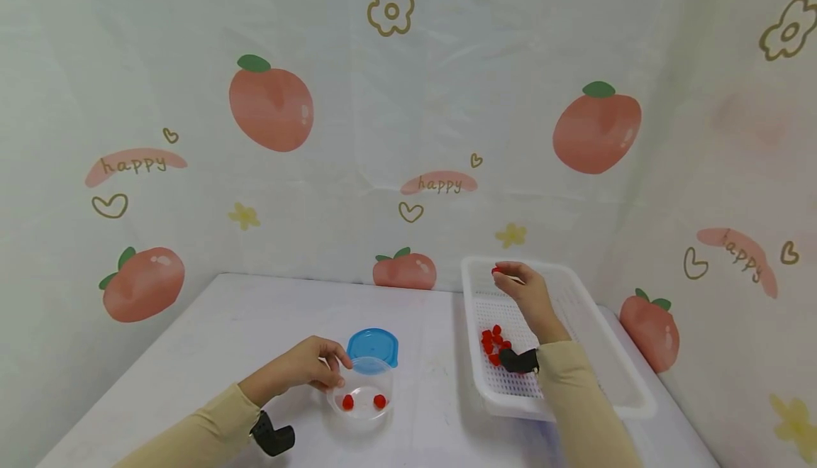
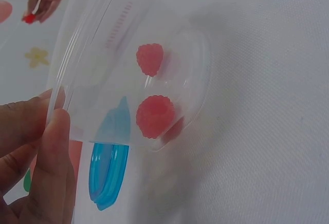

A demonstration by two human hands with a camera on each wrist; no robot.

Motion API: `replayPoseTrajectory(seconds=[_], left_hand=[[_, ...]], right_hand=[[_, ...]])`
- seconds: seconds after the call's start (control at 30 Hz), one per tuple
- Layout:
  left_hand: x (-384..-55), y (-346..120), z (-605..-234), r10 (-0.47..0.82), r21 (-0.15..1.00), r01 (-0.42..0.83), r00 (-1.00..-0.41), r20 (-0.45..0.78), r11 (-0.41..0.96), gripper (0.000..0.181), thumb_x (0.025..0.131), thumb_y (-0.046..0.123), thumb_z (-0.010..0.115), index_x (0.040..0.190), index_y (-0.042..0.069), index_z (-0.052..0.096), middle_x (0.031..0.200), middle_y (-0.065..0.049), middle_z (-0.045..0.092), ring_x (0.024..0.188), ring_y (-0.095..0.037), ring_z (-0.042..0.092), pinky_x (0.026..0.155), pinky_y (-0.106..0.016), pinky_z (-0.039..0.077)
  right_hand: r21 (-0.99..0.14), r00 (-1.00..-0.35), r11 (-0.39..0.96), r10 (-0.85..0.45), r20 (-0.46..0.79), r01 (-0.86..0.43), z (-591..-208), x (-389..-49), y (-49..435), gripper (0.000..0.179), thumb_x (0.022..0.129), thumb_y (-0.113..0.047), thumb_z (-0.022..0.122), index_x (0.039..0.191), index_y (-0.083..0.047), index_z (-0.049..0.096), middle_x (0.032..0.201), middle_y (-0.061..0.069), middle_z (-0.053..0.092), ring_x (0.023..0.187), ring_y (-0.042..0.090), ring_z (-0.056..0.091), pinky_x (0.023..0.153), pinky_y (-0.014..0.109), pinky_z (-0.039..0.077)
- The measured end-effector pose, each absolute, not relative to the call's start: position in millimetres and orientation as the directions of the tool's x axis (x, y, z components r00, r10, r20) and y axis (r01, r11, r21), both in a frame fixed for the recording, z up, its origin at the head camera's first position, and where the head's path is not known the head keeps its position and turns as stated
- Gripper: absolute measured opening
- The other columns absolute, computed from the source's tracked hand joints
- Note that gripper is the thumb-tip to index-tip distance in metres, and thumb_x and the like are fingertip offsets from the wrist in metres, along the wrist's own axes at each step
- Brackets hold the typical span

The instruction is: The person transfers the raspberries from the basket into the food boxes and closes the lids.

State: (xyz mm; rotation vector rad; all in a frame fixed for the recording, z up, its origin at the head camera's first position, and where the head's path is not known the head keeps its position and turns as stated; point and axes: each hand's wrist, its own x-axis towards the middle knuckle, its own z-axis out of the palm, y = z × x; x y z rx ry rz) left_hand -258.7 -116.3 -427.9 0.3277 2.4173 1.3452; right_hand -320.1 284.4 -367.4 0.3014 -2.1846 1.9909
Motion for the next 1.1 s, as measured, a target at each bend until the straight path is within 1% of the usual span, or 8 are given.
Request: replayPoseTrajectory(seconds=[0.1,0.17,0.27,0.37,0.57,0.77,0.93,1.1], left_hand=[[-259,-116,-428,0.365,0.853,0.028,-0.911,-0.193,0.52,0.022,0.077,0.006,0.079,0.098,0.005,0.071,0.075,-0.005,0.057,0.059,-0.013,0.058,0.058,-0.024,0.057],[-259,-116,-428,0.366,0.854,0.027,-0.91,-0.194,0.52,0.022,0.077,0.006,0.079,0.098,0.005,0.071,0.075,-0.005,0.057,0.058,-0.013,0.058,0.058,-0.024,0.057],[-259,-116,-428,0.367,0.854,0.03,-0.91,-0.191,0.52,0.022,0.077,0.006,0.079,0.098,0.005,0.071,0.075,-0.005,0.056,0.059,-0.013,0.058,0.058,-0.024,0.057],[-259,-116,-429,0.369,0.854,0.036,-0.91,-0.186,0.52,0.022,0.077,0.007,0.079,0.098,0.006,0.071,0.075,-0.005,0.056,0.059,-0.013,0.058,0.058,-0.024,0.057],[-258,-116,-428,0.366,0.853,0.035,-0.912,-0.186,0.521,0.021,0.078,0.007,0.079,0.097,0.006,0.071,0.076,-0.006,0.056,0.059,-0.013,0.059,0.058,-0.024,0.057],[-258,-116,-427,0.366,0.855,0.031,-0.911,-0.189,0.518,0.021,0.078,0.006,0.079,0.097,0.006,0.071,0.076,-0.006,0.056,0.059,-0.013,0.058,0.059,-0.024,0.057],[-258,-116,-427,0.374,0.86,0.031,-0.908,-0.189,0.509,0.021,0.078,0.006,0.079,0.097,0.005,0.071,0.075,-0.005,0.056,0.058,-0.013,0.058,0.058,-0.024,0.057],[-259,-116,-427,0.374,0.859,0.033,-0.909,-0.187,0.511,0.021,0.077,0.005,0.079,0.097,0.005,0.071,0.075,-0.005,0.056,0.058,-0.012,0.059,0.058,-0.025,0.057]], right_hand=[[-0.959,-0.959,-0.071,-0.059,0.278,-0.274,-362,-316,273,0.013,0.094,-0.002,0.059,0.107,-0.004,0.061,0.095,-0.004,0.064,0.088,0.005,0.066,0.085,0.018,0.054],[-0.952,-0.957,-0.148,-0.073,0.282,-0.269,-358,-312,266,0.014,0.094,0.001,0.057,0.104,-0.007,0.062,0.095,-0.002,0.063,0.087,0.007,0.067,0.085,0.021,0.055],[-0.936,-0.955,-0.247,-0.089,0.281,-0.252,-353,-306,255,0.017,0.095,0.004,0.055,0.105,-0.007,0.062,0.097,0.0,0.062,0.088,0.01,0.067,0.087,0.025,0.055],[-0.924,-0.956,-0.294,-0.088,0.279,-0.242,-349,-300,246,0.017,0.095,0.003,0.055,0.106,-0.008,0.062,0.099,0.0,0.06,0.09,0.012,0.067,0.088,0.027,0.055],[-0.924,-0.959,-0.298,-0.08,0.274,-0.239,-340,-287,227,0.017,0.095,0.001,0.056,0.106,-0.01,0.062,0.099,-0.002,0.059,0.091,0.013,0.066,0.089,0.025,0.055],[-0.926,-0.959,-0.303,-0.098,0.265,-0.225,-335,-274,206,0.021,0.094,0.002,0.057,0.098,-0.017,0.065,0.097,-0.002,0.061,0.088,0.012,0.066,0.089,0.023,0.054],[-0.93,-0.954,-0.295,-0.138,0.267,-0.217,-338,-264,191,0.02,0.093,0.001,0.06,0.098,-0.018,0.066,0.1,-0.004,0.061,0.089,0.01,0.064,0.09,0.023,0.054],[-0.927,-0.931,-0.283,-0.197,0.306,-0.245,-346,-255,179,0.021,0.092,0.002,0.06,0.099,-0.017,0.066,0.101,-0.004,0.061,0.089,0.008,0.062,0.09,0.024,0.054]])
